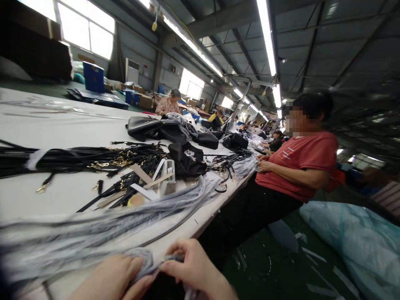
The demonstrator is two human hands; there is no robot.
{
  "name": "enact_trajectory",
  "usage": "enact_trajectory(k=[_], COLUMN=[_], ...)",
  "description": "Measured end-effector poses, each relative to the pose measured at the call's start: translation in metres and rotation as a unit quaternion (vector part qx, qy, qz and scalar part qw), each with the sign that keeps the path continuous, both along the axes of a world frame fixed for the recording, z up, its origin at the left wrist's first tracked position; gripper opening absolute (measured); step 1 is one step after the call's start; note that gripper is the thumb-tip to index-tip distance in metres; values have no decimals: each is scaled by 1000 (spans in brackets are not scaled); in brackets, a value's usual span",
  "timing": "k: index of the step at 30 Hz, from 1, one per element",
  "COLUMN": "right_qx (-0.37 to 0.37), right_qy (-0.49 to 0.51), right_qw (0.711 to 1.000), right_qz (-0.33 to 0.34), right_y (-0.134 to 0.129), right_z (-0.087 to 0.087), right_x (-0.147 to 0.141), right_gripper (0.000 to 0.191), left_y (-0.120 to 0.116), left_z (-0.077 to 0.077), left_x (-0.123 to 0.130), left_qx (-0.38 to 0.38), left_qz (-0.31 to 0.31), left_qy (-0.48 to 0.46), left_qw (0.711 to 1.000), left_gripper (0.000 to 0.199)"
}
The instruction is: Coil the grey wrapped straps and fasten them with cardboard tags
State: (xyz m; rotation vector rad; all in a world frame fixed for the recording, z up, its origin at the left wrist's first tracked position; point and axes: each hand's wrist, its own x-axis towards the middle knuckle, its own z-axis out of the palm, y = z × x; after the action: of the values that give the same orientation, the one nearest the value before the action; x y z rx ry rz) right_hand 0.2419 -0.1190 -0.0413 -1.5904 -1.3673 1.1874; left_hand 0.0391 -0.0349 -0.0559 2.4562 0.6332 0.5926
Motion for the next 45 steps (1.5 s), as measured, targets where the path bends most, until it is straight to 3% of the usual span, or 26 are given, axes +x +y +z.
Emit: enact_trajectory(k=[3,6,8,14,19,23,26,29,31,32,33,36,38,41,45], right_qx=[48,16,-2,-18,24,-3,-64,-105,-115,-118,-120,-108,-94,-84,-107], right_qy=[-116,-98,-71,11,-2,1,115,264,349,387,420,486,507,520,515], right_qw=[992,991,992,999,998,1000,989,951,922,906,892,862,854,847,849], right_qz=[18,93,107,44,53,30,74,119,124,122,119,96,75,69,52], right_y=[5,6,5,2,4,6,3,-2,-3,-3,-2,0,0,-4,-11], right_z=[-6,-17,-24,-25,-25,-49,-68,-74,-69,-64,-58,-37,-25,-17,-20], right_x=[5,3,3,14,9,-18,-47,-79,-96,-101,-105,-102,-93,-79,-69], right_gripper=[24,33,40,47,47,39,52,59,58,57,56,51,50,50,46], left_y=[2,9,13,16,21,35,46,50,47,44,40,28,19,9,2], left_z=[14,19,18,9,12,21,27,29,29,28,28,27,28,29,18], left_x=[0,-2,-5,-6,-6,-13,-17,-16,-13,-11,-10,-10,-14,-19,-16], left_qx=[-199,-421,-508,-571,-679,-729,-737,-727,-710,-690,-654,-445,-281,-122,27], left_qz=[-9,-101,-151,-168,-138,-98,-81,-60,-43,-33,-26,-27,-50,-83,-116], left_qy=[108,133,128,80,-99,-210,-307,-375,-394,-395,-385,-273,-168,-70,-21], left_qw=[974,892,838,800,714,644,596,572,582,606,650,852,944,987,993], left_gripper=[55,64,64,64,60,59,55,46,41,39,38,33,27,20,21])
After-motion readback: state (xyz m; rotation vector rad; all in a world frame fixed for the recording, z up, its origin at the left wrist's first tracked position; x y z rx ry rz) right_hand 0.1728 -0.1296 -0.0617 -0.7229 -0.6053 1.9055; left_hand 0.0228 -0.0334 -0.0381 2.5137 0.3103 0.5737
